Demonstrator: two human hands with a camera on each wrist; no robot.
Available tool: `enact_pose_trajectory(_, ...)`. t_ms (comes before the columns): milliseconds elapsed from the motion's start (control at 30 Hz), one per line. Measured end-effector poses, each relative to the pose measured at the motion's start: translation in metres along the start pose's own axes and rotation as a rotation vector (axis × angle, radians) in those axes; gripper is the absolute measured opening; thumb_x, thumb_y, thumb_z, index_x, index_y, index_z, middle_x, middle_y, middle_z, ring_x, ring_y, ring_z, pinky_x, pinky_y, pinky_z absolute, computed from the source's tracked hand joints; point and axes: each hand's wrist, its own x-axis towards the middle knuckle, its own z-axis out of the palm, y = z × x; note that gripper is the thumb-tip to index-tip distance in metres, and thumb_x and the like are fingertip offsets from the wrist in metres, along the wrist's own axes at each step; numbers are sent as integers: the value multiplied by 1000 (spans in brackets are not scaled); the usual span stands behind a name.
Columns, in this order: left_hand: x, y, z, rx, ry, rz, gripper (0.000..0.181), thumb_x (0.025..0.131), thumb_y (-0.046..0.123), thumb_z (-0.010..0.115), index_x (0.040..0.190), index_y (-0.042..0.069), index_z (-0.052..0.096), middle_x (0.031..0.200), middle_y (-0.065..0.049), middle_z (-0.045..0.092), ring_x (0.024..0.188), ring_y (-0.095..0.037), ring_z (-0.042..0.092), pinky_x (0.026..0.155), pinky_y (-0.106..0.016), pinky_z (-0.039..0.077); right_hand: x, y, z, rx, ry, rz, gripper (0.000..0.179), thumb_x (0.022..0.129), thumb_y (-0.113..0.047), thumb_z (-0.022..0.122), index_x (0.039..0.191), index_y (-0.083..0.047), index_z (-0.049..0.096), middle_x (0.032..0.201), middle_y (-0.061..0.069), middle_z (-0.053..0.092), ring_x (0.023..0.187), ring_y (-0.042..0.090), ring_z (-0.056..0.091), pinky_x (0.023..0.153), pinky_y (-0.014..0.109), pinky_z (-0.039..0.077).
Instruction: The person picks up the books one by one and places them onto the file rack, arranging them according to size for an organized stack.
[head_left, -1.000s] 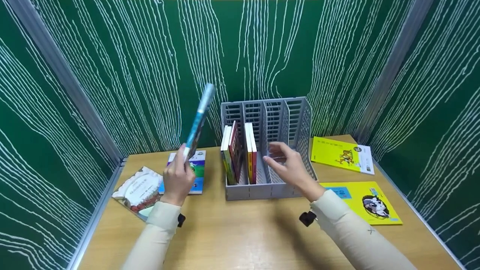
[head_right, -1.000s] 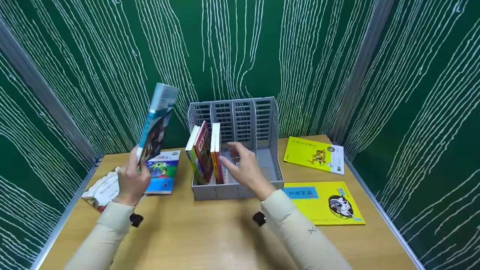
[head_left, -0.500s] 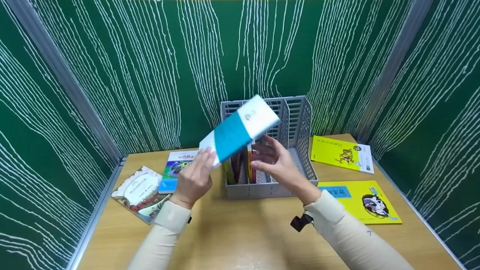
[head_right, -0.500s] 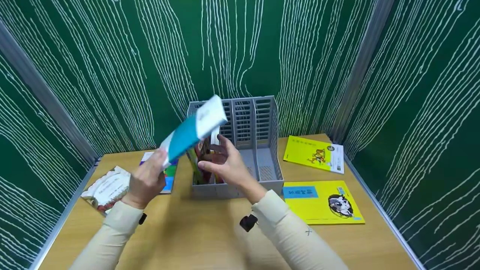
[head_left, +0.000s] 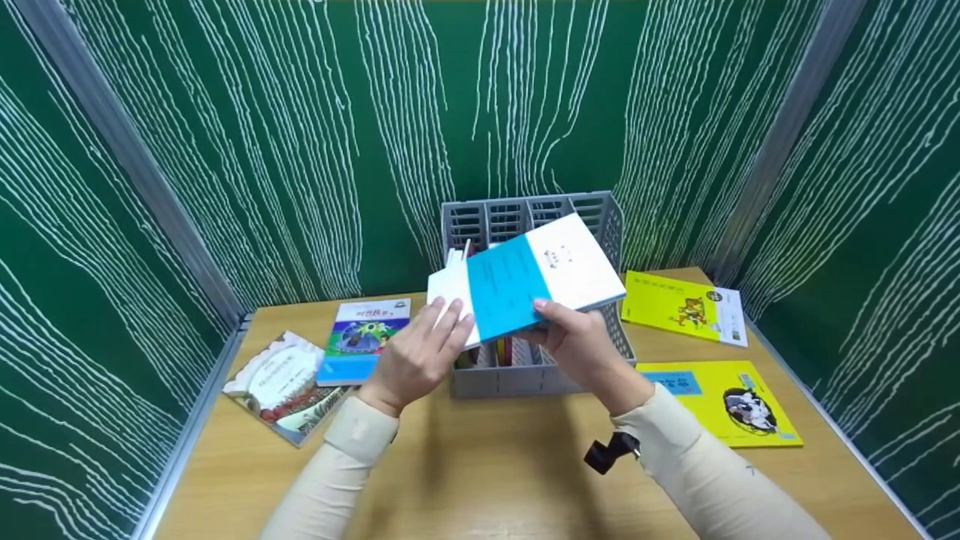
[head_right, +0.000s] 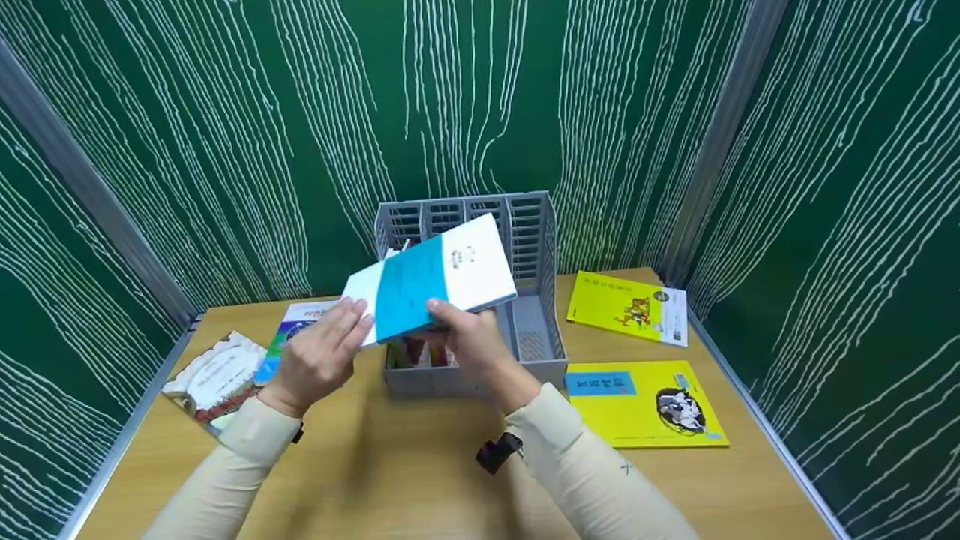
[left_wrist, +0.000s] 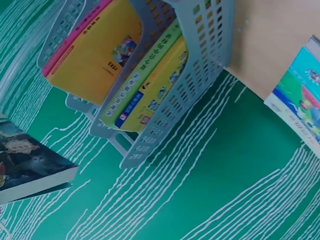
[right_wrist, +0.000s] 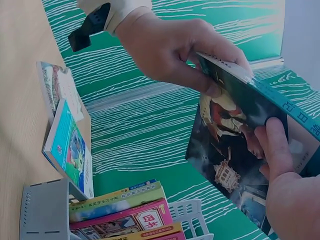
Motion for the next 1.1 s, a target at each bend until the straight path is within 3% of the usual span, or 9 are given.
enact_pose_trajectory(133,5,-1,2,-71,-39,-25,30,116,7,44,132,7,69,129,-15,78,118,-33,77,102,-42,63,0,1,-5,29,75,-1,60,110,-9,46,166,-10,25,160,20,50,115,20,77,102,34,63)
enact_pose_trajectory(267,3,-1,4,-129,-76,-105,28,111,5,56,136,3,68,133,-16,76,123,-31,75,107,-43,60,-2,0,-13,22,144,-25,59,110,-9,46,166,-12,27,161,16,51,117,19,76,103,33,62)
enact_pose_trajectory(467,-13,0,11,-149,-150,-267,43,88,4,82,129,-2,70,128,-16,77,112,-30,75,98,-41,64,1,-9,-32,-16,225,-97,63,110,-7,46,168,-12,23,169,14,41,126,12,71,109,29,59)
enact_pose_trajectory(633,-32,5,19,-211,-274,-376,33,92,12,83,122,1,74,116,-11,80,98,-27,74,85,-39,65,2,-14,-49,-72,262,-179,65,108,-2,46,168,-12,22,168,12,41,129,13,70,108,29,59)
enact_pose_trajectory(767,-43,13,26,-272,-433,-440,30,97,20,79,121,3,74,112,-10,79,96,-27,74,82,-39,64,-1,-21,-59,-240,325,-172,64,109,-3,48,167,-8,21,171,17,36,153,27,52,128,38,43)
enact_pose_trajectory(867,-48,20,30,-337,-557,-487,33,100,26,77,124,3,73,116,-11,79,100,-29,76,89,-42,65,-4,-24,-66,-433,402,-145,64,109,-7,52,166,-4,24,169,20,38,159,37,40,135,49,31)
enact_pose_trajectory(1000,-55,29,39,-404,-704,-538,35,104,29,73,128,4,72,121,-13,78,104,-31,77,93,-45,65,-5,-21,-75,-624,422,-201,67,106,-5,57,166,-1,26,166,23,42,155,37,44,133,56,31)
enact_pose_trajectory(1100,-61,35,47,-426,-770,-551,34,105,28,72,128,3,71,120,-13,78,103,-31,77,91,-46,65,-5,-15,-80,-686,398,-288,69,104,1,58,166,1,26,166,23,43,152,37,45,131,61,34)
